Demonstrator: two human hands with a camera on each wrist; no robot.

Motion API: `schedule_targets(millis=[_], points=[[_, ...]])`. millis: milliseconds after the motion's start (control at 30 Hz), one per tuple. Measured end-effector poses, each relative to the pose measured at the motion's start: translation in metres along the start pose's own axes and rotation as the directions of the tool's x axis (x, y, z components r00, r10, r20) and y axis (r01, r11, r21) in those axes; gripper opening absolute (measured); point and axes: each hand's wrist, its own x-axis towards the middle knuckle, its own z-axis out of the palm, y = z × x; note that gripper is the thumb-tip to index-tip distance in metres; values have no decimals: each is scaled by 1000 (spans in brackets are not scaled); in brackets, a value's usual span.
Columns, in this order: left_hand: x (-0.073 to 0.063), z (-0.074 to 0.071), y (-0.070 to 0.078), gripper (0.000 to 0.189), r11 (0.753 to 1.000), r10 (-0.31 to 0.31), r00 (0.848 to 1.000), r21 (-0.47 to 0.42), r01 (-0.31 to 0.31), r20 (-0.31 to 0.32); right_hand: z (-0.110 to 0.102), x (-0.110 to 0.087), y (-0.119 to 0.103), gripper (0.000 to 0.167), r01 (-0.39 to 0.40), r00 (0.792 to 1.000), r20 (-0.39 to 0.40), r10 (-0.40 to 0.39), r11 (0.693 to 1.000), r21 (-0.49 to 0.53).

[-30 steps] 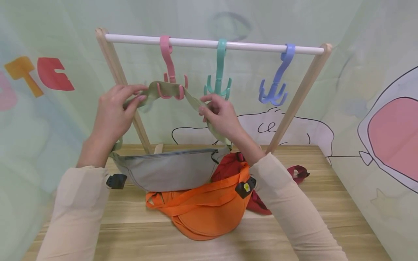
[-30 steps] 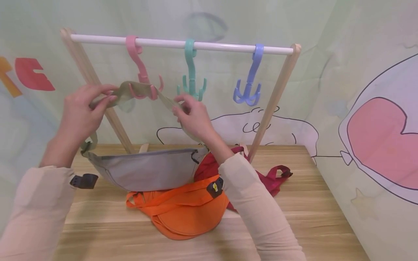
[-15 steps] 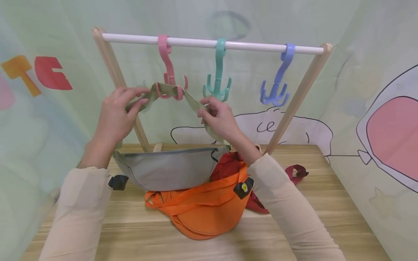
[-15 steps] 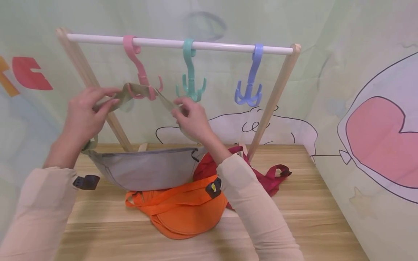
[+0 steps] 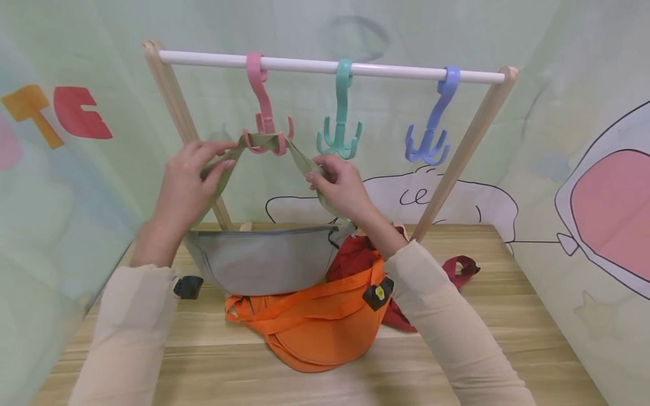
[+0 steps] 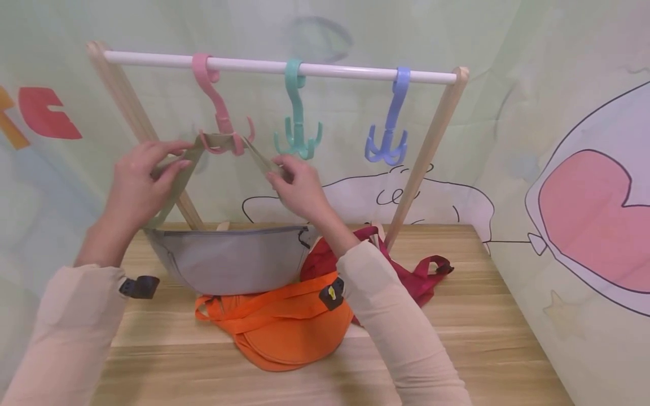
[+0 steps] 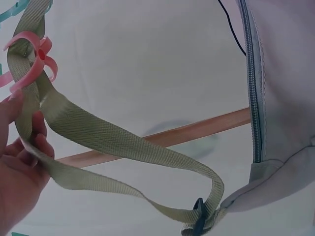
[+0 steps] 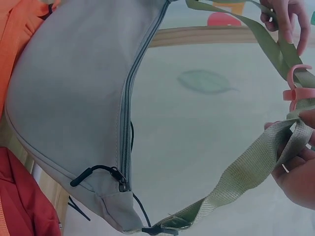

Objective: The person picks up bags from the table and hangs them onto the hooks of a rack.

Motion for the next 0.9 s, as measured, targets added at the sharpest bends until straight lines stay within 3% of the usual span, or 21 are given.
schedule_targets(millis=[200,467,633,900], points=[[-4,1,3,29,1000,29,999,-3,-29,-33,-2,-3,4,30,-13,1000,-11,12,996,-88],[-10,4,5,31,999,32,997,-14,-33,-70,-4,-8,8,42,-3,1000,-2,3,994,-110],[-15,5,4,32,999,35,994,-22,-38,-107,-5,-12,9,49,6,1000,2,-6,996,-86],[-22,5,2,38,1000,4,993,-4,-4,-114,-8,-19,15,56,8,1000,0,-8,999,-37]])
